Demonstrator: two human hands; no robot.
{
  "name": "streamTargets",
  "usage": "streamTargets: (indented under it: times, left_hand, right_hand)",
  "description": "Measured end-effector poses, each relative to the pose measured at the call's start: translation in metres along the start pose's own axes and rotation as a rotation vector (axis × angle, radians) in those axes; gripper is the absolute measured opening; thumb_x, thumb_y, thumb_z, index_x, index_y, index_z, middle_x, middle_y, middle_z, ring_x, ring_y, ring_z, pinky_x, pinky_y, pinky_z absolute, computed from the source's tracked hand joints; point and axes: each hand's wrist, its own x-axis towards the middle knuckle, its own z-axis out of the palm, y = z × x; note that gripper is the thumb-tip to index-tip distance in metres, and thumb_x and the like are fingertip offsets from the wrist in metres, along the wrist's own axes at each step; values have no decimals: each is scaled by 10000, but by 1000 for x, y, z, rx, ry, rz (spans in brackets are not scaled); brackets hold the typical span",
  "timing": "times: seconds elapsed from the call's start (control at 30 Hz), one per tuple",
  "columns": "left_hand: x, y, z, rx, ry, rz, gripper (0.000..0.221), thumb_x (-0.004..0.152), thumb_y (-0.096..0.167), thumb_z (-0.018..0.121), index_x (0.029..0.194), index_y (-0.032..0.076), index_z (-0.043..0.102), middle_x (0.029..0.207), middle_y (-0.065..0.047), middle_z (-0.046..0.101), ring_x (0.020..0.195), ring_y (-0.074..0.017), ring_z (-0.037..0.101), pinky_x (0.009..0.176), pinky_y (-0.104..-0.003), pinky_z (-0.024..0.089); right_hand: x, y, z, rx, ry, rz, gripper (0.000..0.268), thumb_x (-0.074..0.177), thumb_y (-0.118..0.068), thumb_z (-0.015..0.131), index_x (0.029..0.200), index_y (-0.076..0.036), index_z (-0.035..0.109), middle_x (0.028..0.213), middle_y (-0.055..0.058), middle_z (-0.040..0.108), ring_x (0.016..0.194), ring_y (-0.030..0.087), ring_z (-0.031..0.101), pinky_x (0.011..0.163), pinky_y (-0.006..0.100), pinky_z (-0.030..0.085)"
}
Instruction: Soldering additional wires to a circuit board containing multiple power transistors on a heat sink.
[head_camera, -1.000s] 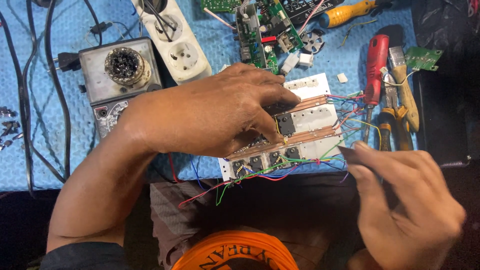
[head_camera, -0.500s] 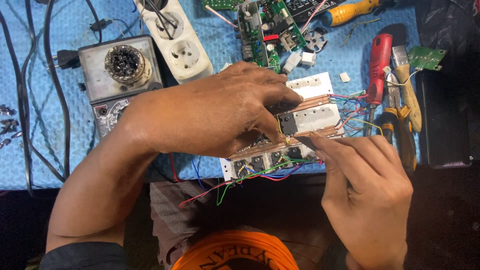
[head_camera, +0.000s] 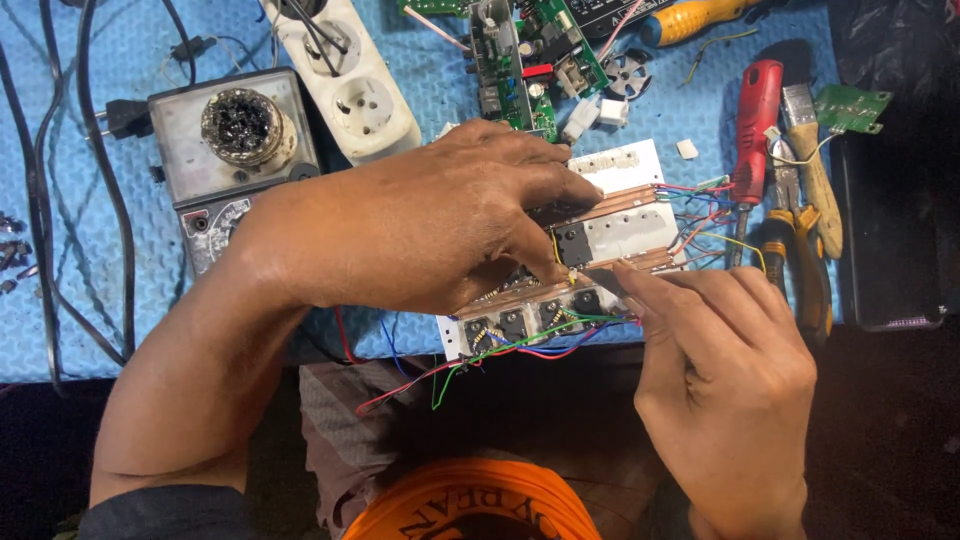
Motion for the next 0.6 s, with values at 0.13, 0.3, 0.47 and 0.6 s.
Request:
streamTargets:
  times: [0.13,0.3,0.47,0.6]
  left_hand:
    - [0,2,-1,-6,-5,-9,154,877,154,754,1012,170,827,1298,-172,627,1165,-405,538,902,-580,401]
    - [0,2,-1,-13,6,-12,130,868,163,727,964,201,807,1284,-154,630,1154,-388,547,902,-567,399]
    - [0,1,0,-11,21,-1,119,895,159,731,972,190,816,1281,-155,634,1148,-387,553,902,-565,407]
    - [0,1,0,-6,10,-4,138,878,174,727,986,197,810,1283,-153,632,1149,-383,548,899,-561,399]
  right_hand:
    - [0,2,3,-18,-2,-3,239,984,170,647,1106,1,764,936,118,684,825,303,591,824,416,463]
    - [2,0,2,-6,-3,-15,229,977,173,641,1087,14,762,936,127,684,802,314,573,800,418,465]
    - [2,-1,2,0,-1,-16,231,986,186,654,1089,9,760,917,120,673,783,309,545,781,412,452]
    - [2,-1,1,-17,-10,-28,200,1013,143,654,1089,-4,767,888,112,659,762,312,520,773,421,436]
